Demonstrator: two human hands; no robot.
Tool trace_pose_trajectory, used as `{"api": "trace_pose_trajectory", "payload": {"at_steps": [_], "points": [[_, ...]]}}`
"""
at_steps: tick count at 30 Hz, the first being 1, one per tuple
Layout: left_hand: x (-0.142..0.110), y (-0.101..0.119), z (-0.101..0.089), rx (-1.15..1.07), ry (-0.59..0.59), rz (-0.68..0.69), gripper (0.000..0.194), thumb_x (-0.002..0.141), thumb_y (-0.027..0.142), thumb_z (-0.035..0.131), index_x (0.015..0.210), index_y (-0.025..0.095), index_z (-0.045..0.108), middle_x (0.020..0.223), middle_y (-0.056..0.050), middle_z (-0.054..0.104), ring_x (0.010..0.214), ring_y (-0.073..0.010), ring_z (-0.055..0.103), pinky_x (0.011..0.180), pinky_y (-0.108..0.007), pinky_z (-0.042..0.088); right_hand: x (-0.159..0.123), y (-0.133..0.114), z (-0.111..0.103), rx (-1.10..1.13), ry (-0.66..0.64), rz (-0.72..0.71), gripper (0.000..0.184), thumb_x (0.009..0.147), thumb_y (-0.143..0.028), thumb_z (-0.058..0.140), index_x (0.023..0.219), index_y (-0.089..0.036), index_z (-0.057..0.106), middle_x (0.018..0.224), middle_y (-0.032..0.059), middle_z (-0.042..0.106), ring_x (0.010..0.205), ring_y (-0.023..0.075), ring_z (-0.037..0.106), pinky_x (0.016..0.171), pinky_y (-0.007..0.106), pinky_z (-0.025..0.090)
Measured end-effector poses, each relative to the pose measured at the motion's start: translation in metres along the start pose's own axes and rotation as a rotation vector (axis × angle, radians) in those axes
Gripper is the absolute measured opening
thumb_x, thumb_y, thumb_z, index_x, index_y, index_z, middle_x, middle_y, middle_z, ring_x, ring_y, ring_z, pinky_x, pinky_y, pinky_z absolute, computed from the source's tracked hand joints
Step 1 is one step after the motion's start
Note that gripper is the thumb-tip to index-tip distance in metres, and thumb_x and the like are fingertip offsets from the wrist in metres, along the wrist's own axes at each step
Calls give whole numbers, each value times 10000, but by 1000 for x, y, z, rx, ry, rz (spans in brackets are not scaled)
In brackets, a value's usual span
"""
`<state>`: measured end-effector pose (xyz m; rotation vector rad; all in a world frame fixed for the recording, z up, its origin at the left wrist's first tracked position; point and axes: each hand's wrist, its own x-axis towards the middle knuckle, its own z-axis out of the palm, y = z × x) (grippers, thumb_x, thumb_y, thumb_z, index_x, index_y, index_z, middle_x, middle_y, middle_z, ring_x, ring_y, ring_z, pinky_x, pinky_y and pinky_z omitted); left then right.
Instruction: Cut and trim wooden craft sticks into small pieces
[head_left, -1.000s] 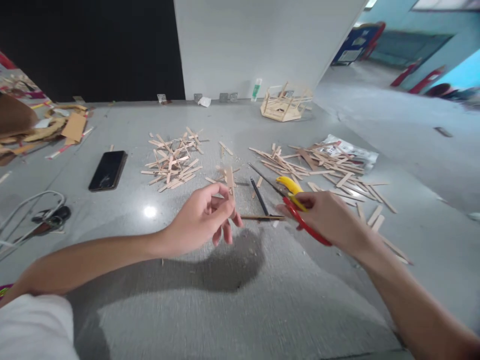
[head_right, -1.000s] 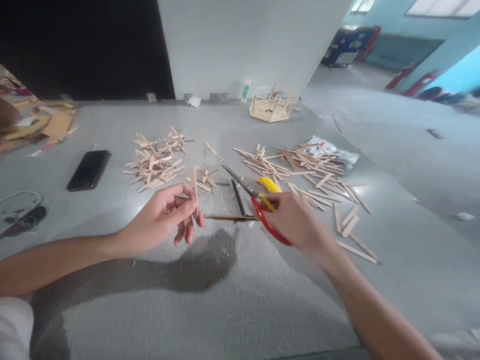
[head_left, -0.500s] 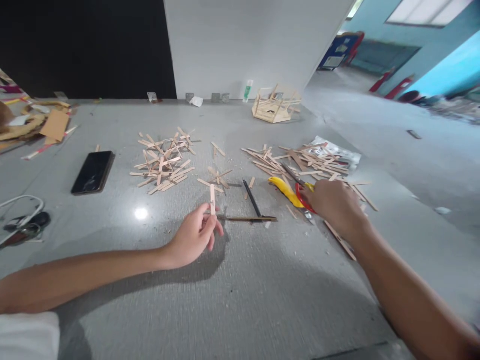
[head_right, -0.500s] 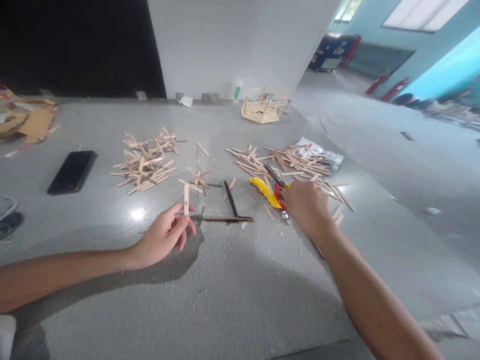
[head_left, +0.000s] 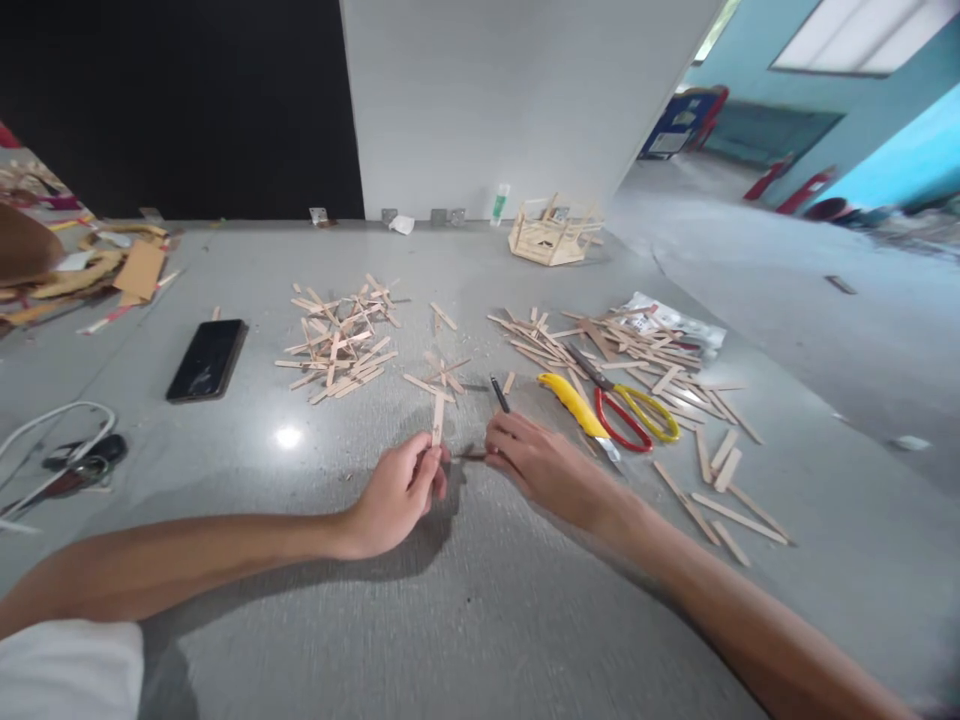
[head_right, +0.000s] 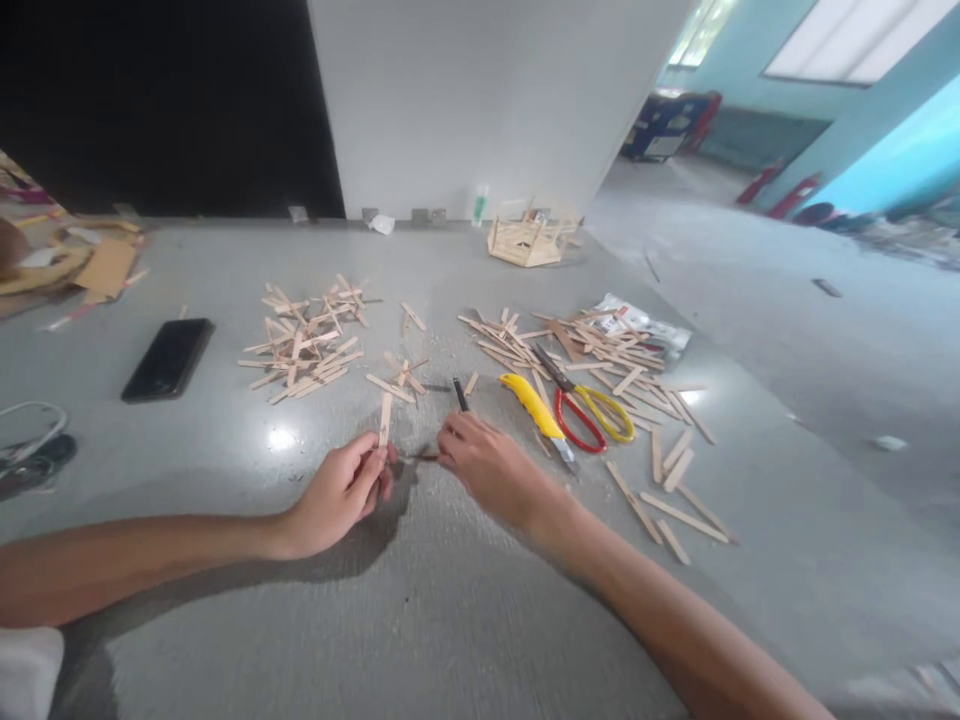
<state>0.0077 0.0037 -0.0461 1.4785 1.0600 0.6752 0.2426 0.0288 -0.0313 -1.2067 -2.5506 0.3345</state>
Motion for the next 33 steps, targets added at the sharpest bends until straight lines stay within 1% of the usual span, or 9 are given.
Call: {"api": "trace_pose_trajectory", "payload": {"at_steps": [5, 8, 11, 15, 19, 21, 24, 29, 33], "points": [[2, 2, -4, 201, 38, 46, 333, 1077, 383, 333, 882, 195, 527, 635, 18, 577, 529, -118, 498, 595, -254, 395, -10, -12, 9, 179, 220, 282, 250, 1071, -299, 371, 1033, -203, 598, 740, 26, 652, 593, 161, 586, 597, 279, 449], [6, 4, -8, 296, 44, 76, 368, 1068, 341, 354, 744, 209, 468, 610, 16, 572, 559, -123, 525, 670, -274, 412, -13, -23, 18, 291, 268, 303, 255, 1056, -322, 418, 1134, -190, 622, 723, 9, 668, 563, 143, 588, 581, 258, 462], [9, 2, -12, 372, 25, 85, 377, 1068, 335, 357, 718, 215, 431, 588, 28, 524, 533, -117, 486, 618, -272, 362, -15, -31, 27, 374, 269, 313, 291, 1036, -310, 461, 1222, -183, 645, 736, 12, 718, 570, 133, 635, 604, 248, 501], [12, -4, -17, 560, 38, 151, 355, 1066, 308, 361, 728, 215, 415, 553, 60, 406, 480, -101, 379, 556, -269, 279, -14, -32, 32, 511, 245, 361, 286, 981, -302, 545, 1199, -177, 683, 781, 32, 751, 600, 134, 663, 624, 260, 537], [16, -10, -20, 705, 64, 192, 323, 1049, 246, 355, 730, 220, 394, 522, 77, 332, 437, -102, 337, 515, -266, 229, -12, -30, 32, 866, 151, 466, 381, 954, -365, 580, 1261, -145, 631, 738, 24, 716, 439, 95, 532, 438, 235, 465], [18, -12, -21, 721, 66, 188, 312, 1048, 236, 358, 740, 217, 406, 518, 74, 353, 436, -106, 354, 511, -263, 221, -12, -30, 32, 950, 144, 499, 395, 947, -411, 600, 1230, -137, 636, 699, 16, 694, 398, 76, 462, 380, 222, 400], [20, -14, -22, 756, 61, 194, 300, 1048, 229, 360, 757, 211, 431, 525, 64, 397, 446, -111, 386, 515, -259, 225, -11, -31, 33, 944, 178, 507, 390, 930, -430, 632, 1183, -133, 656, 664, 15, 683, 419, 83, 477, 388, 224, 388], [23, -18, -22, 829, 55, 228, 300, 1050, 248, 373, 770, 203, 474, 531, 56, 406, 447, -119, 362, 520, -260, 222, -9, -31, 37, 875, 172, 482, 328, 927, -375, 617, 1135, -133, 692, 653, 16, 680, 580, 142, 639, 554, 267, 523], [24, -21, -22, 873, 62, 256, 307, 1052, 256, 366, 782, 199, 502, 527, 49, 412, 447, -123, 360, 518, -264, 200, -8, -31, 41, 856, 164, 494, 320, 924, -370, 602, 1121, -140, 706, 645, 12, 680, 579, 150, 653, 575, 279, 540]]}}
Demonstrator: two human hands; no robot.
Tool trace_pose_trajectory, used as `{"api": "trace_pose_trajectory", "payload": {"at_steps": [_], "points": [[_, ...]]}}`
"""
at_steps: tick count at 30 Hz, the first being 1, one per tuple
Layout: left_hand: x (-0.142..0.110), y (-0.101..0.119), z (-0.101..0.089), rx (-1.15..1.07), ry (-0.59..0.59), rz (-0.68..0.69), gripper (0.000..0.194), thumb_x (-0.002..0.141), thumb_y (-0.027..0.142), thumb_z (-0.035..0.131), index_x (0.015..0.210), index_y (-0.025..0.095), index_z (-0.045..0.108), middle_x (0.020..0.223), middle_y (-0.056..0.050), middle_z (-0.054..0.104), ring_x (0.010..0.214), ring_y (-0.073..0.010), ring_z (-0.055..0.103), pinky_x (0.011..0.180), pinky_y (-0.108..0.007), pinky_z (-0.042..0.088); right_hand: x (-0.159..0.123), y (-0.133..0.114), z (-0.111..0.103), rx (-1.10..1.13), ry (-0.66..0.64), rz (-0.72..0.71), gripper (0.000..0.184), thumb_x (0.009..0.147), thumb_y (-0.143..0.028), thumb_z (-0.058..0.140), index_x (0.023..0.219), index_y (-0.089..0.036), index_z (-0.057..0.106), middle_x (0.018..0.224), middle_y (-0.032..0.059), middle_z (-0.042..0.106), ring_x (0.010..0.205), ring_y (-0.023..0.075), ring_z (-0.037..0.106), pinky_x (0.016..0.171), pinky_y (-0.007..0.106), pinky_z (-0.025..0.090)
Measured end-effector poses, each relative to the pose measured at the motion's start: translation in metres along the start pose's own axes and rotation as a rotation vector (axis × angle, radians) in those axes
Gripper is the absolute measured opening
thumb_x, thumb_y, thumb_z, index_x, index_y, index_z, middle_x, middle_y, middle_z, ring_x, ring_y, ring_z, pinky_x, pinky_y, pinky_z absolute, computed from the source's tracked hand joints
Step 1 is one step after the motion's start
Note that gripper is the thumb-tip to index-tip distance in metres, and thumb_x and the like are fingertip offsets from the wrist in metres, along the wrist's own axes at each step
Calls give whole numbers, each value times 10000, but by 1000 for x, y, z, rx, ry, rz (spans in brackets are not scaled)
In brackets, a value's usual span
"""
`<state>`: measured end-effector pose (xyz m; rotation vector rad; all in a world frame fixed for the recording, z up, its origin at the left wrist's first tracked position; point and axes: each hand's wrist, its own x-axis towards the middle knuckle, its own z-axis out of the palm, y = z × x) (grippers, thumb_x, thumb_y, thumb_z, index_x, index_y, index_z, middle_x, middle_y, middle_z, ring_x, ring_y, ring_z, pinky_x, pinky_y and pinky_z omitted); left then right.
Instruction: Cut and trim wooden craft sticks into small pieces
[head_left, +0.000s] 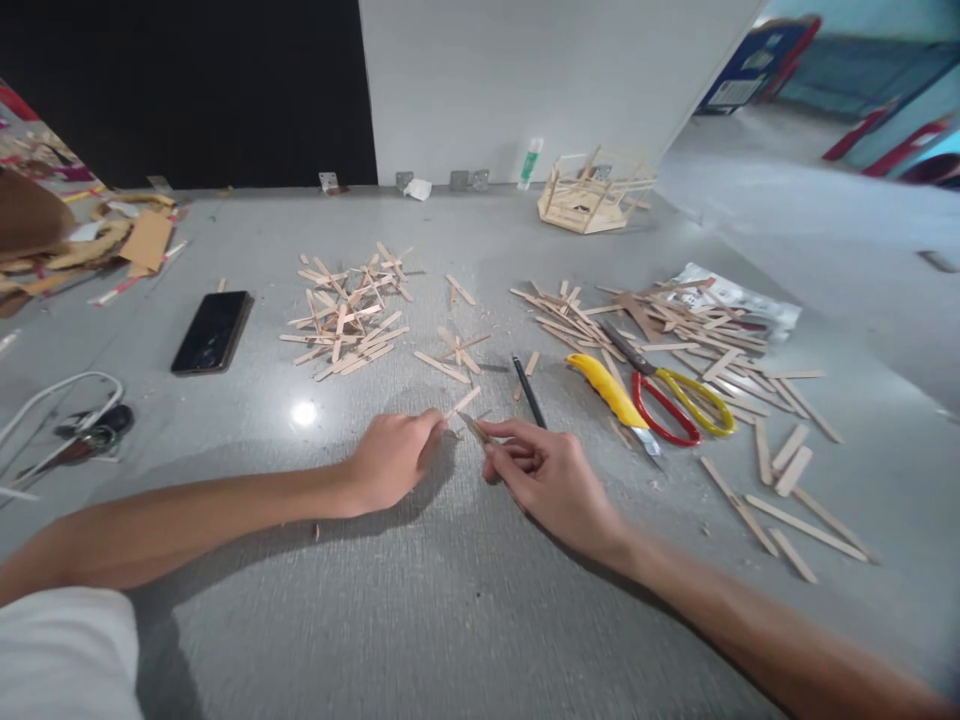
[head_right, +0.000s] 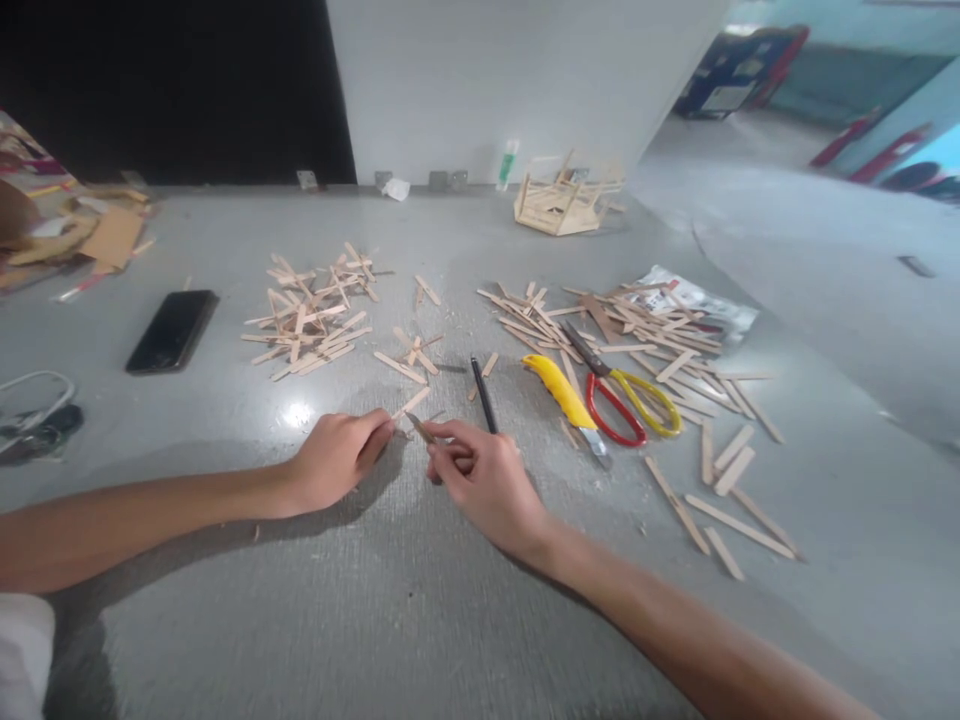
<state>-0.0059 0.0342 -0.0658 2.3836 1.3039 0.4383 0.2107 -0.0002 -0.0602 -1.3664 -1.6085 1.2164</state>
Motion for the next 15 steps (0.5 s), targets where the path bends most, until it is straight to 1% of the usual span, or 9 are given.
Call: {"api": "trace_pose_trajectory", "payload": {"at_steps": [8, 11, 15], "points": [[0, -4, 3, 5, 6, 46, 328, 1062, 263, 337, 783, 195, 496, 515, 58, 410, 422, -102, 348, 503, -259, 195, -2, -2, 3, -101, 46, -67, 299, 928, -330, 566, 1089, -135, 726, 654, 23, 690, 582, 148, 657, 587, 270, 538], [-1, -4, 4, -12, 4, 59, 326, 1063, 252, 336, 771, 199, 471, 499, 71, 389, 408, -94, 320, 494, -257, 193, -2, -2, 2, -110, 44, -60, 296, 925, -315, 559, 1081, -132, 732, 642, 18, 676, 568, 143, 637, 576, 267, 524], [-3, -4, 5, -47, -21, 77, 348, 1065, 229, 336, 724, 213, 403, 474, 79, 378, 400, -88, 321, 483, -245, 210, -3, 0, 4, -60, 32, -22, 288, 921, -326, 563, 1058, -132, 727, 622, 7, 640, 559, 140, 607, 559, 268, 504]]}}
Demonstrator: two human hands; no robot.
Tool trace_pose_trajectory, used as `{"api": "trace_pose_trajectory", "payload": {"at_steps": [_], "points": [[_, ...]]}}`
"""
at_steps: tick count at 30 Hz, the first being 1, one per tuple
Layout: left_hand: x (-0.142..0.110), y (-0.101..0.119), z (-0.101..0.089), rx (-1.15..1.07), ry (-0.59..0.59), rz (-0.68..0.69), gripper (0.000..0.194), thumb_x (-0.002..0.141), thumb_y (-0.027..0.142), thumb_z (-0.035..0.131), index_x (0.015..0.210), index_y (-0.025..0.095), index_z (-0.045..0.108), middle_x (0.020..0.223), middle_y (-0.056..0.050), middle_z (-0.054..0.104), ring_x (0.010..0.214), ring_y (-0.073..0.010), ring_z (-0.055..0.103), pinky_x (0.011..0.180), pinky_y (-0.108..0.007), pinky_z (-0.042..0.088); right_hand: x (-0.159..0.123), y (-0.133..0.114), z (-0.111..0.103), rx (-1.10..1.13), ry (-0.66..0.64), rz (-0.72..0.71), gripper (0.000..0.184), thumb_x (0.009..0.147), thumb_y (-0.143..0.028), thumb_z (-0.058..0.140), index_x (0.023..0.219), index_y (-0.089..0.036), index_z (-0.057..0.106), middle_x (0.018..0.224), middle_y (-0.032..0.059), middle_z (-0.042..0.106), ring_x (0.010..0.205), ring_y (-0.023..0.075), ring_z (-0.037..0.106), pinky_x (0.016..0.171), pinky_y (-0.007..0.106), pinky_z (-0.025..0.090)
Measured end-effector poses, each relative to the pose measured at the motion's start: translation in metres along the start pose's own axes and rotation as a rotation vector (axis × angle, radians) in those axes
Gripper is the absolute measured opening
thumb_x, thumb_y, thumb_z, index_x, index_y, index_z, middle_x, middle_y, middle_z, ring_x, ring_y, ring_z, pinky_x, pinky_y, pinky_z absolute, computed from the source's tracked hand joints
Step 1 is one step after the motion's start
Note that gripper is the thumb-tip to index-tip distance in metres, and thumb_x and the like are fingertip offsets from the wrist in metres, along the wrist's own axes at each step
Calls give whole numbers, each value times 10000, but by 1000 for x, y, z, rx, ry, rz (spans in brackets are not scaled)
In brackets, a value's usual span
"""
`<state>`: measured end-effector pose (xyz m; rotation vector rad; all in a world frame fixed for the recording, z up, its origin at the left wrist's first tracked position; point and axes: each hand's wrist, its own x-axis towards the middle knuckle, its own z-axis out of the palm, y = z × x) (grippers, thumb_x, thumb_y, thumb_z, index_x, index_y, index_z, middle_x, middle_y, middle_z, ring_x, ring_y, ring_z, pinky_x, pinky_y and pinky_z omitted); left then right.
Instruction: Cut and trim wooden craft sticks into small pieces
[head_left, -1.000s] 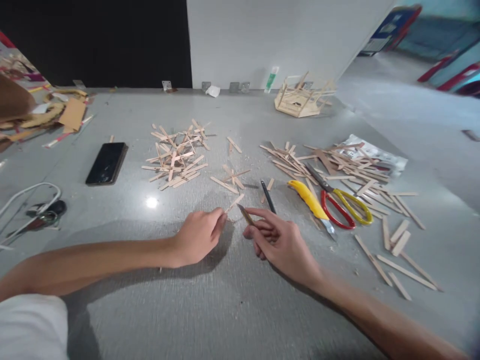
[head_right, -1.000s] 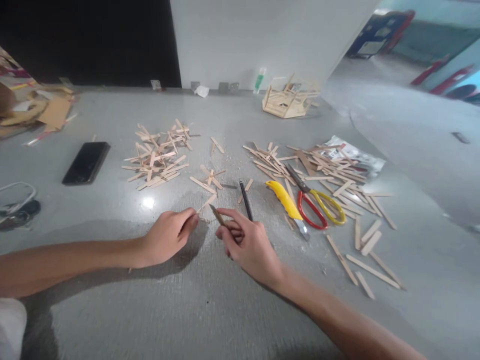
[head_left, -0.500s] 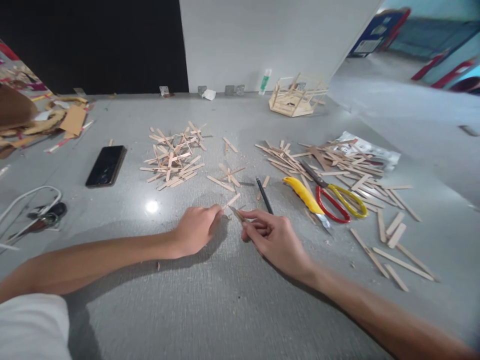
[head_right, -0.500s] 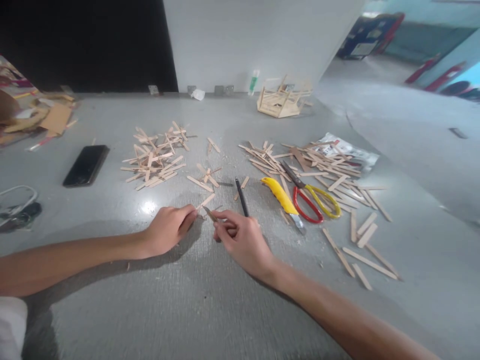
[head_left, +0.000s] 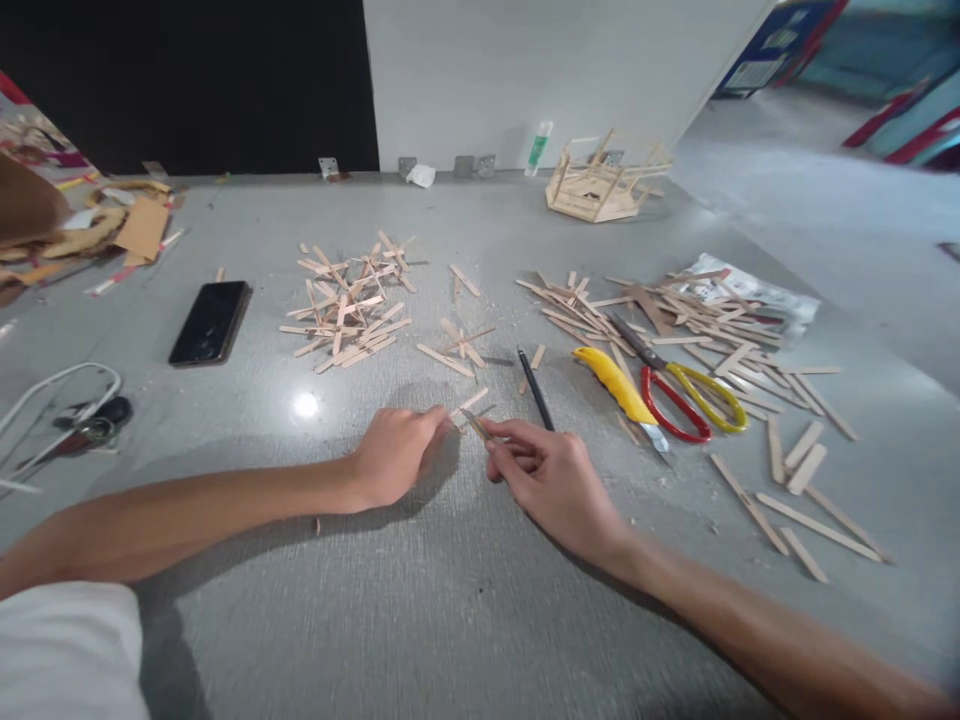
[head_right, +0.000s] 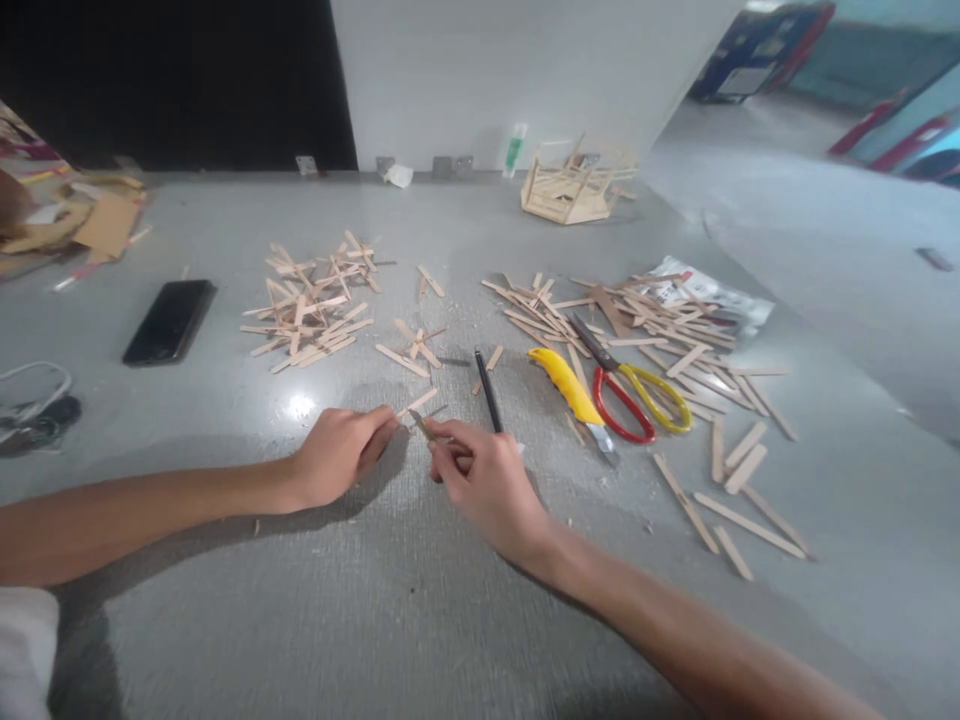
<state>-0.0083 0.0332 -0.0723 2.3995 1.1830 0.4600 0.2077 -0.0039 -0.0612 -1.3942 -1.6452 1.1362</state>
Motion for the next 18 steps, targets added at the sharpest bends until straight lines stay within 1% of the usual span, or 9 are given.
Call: {"api": "trace_pose_trajectory", "payload": {"at_steps": [2, 5, 7, 9, 12, 14, 18], "points": [[0, -1, 0, -6, -6, 5, 346, 1060, 220, 346, 716, 216, 383, 475, 79, 381, 407, -89, 319, 485, -242, 213, 1, 0, 1, 25, -4, 16, 298, 916, -346, 572, 1056, -129, 721, 617, 4, 626, 560, 141, 596, 556, 271, 500], [0, -2, 0, 5, -1, 3, 326, 1053, 224, 350, 731, 214, 398, 493, 73, 383, 419, -95, 295, 489, -251, 196, 3, -3, 3, 78, -7, 48, 303, 899, -372, 594, 1035, -130, 714, 604, -1, 608, 554, 137, 579, 535, 265, 481], [0, -3, 1, 18, 3, 0, 311, 1053, 239, 348, 755, 212, 429, 505, 70, 376, 428, -102, 281, 495, -260, 189, 5, -6, 3, 119, -27, 84, 309, 890, -397, 610, 1023, -135, 706, 592, -10, 596, 514, 122, 540, 483, 252, 434], [1, -3, 1, 30, 8, -2, 305, 1055, 260, 345, 776, 209, 459, 515, 68, 363, 436, -107, 269, 502, -266, 186, 6, -9, 2, 155, -53, 126, 329, 883, -429, 625, 1019, -137, 693, 579, -22, 585, 450, 97, 471, 422, 239, 362], [1, -1, 1, 42, 19, -12, 328, 1061, 285, 333, 778, 209, 479, 518, 69, 340, 435, -110, 248, 507, -273, 181, 6, -11, 1, 180, -71, 167, 355, 877, -451, 632, 1025, -133, 683, 573, -33, 578, 395, 68, 382, 379, 230, 287], [2, 1, 0, 48, 30, -24, 347, 1064, 288, 322, 766, 208, 482, 521, 68, 338, 436, -111, 247, 510, -275, 182, 4, -11, 1, 184, -66, 176, 362, 878, -450, 630, 1038, -130, 684, 577, -33, 576, 394, 66, 373, 375, 230, 276], [3, 3, -2, 43, 33, -32, 344, 1055, 265, 327, 755, 205, 483, 528, 63, 361, 443, -110, 273, 514, -274, 197, 2, -9, 4, 156, -29, 147, 345, 885, -433, 628, 1031, -128, 697, 588, -20, 578, 435, 82, 414, 399, 235, 304]]}}
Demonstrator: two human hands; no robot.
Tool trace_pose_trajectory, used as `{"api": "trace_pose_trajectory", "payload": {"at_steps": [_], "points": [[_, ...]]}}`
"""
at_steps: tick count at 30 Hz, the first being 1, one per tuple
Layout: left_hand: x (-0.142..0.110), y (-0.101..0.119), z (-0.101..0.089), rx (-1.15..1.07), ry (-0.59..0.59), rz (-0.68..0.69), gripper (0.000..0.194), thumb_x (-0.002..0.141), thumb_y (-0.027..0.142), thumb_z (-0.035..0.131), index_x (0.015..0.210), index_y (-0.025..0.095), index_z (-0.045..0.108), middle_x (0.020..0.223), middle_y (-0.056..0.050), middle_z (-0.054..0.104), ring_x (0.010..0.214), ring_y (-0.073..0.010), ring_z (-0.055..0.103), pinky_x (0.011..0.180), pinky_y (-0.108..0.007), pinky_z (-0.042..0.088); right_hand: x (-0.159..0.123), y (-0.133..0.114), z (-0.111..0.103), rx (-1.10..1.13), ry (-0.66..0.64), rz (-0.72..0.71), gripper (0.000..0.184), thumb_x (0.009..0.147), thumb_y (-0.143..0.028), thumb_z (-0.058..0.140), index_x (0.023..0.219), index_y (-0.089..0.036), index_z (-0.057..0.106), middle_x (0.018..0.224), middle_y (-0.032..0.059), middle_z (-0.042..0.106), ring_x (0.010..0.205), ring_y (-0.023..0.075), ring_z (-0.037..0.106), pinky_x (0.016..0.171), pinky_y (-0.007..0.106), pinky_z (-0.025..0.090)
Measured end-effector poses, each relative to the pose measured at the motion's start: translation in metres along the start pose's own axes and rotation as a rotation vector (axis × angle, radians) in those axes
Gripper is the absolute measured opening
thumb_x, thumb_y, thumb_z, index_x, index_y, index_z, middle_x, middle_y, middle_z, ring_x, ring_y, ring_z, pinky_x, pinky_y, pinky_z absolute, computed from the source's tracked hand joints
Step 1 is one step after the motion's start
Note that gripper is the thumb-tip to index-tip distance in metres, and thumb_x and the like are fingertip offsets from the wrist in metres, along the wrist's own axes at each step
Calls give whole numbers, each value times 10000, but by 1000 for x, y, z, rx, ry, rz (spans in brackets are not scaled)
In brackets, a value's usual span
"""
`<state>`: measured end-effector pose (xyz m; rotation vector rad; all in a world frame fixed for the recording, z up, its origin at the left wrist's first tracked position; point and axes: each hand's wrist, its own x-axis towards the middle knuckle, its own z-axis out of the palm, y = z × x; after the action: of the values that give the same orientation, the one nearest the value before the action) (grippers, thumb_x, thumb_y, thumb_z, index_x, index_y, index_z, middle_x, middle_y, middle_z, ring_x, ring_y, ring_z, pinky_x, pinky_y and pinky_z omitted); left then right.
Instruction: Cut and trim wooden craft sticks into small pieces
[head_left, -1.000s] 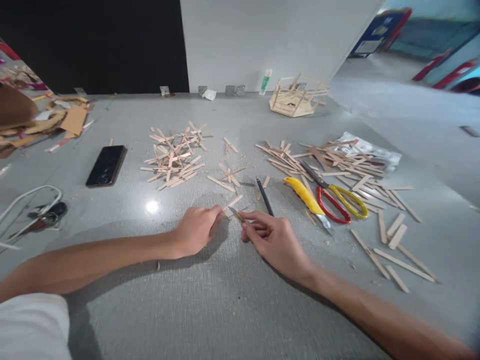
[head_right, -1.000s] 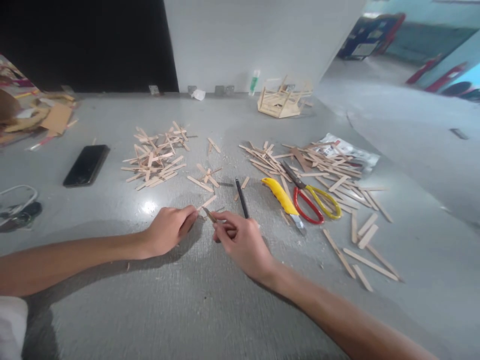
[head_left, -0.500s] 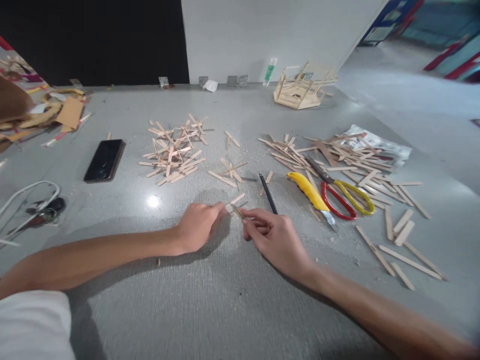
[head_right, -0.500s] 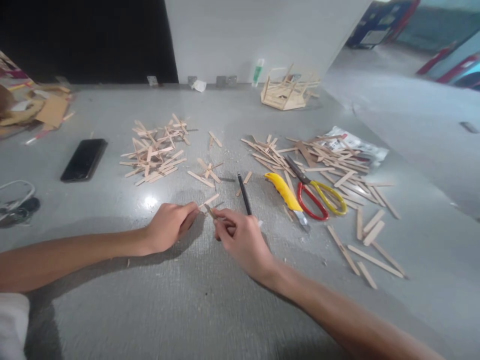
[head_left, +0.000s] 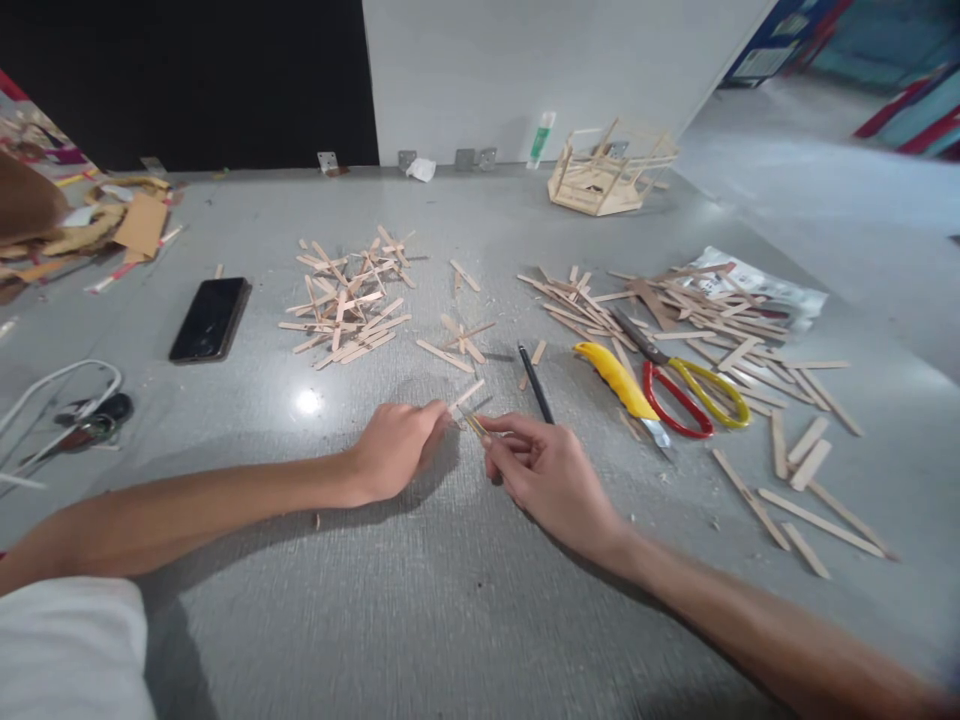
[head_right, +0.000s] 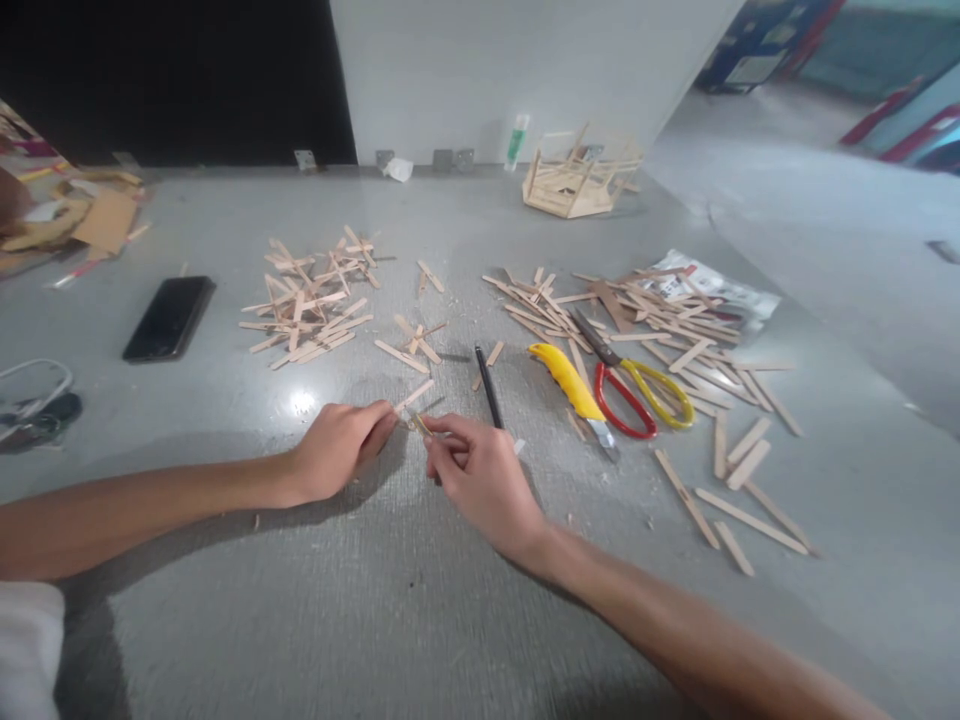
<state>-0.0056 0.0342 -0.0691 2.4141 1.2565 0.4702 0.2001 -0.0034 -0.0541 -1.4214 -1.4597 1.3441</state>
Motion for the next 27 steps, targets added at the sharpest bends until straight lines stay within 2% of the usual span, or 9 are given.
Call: {"api": "trace_pose_trajectory", "payload": {"at_steps": [7, 13, 20, 27], "points": [[0, 0, -1, -21, -8, 11, 338, 1058, 250, 355, 740, 209, 459, 513, 74, 329, 437, -104, 262, 507, -277, 191, 5, 0, 1, 45, -8, 4, 393, 869, -488, 660, 1052, -143, 704, 576, -28, 575, 419, 82, 401, 379, 233, 272], [2, -1, 1, -28, 17, 6, 348, 1066, 266, 352, 729, 213, 420, 518, 73, 336, 425, -98, 306, 498, -263, 208, 5, -5, -1, 138, -41, 87, 428, 846, -515, 681, 1048, -138, 689, 575, -34, 591, 377, 58, 359, 372, 231, 259], [-1, -4, 2, -21, -8, 56, 308, 1043, 230, 362, 768, 204, 496, 530, 55, 430, 432, -107, 345, 495, -264, 216, 8, -3, 2, 183, -39, 100, 410, 827, -499, 695, 1027, -141, 684, 560, -38, 591, 370, 58, 360, 362, 224, 258], [2, 0, 0, -2, 44, -2, 345, 1059, 261, 359, 748, 205, 498, 509, 61, 400, 422, -106, 327, 497, -272, 223, 8, -3, 2, 201, -45, 93, 403, 833, -498, 697, 1034, -149, 675, 566, -41, 593, 369, 53, 370, 352, 212, 266]]}}
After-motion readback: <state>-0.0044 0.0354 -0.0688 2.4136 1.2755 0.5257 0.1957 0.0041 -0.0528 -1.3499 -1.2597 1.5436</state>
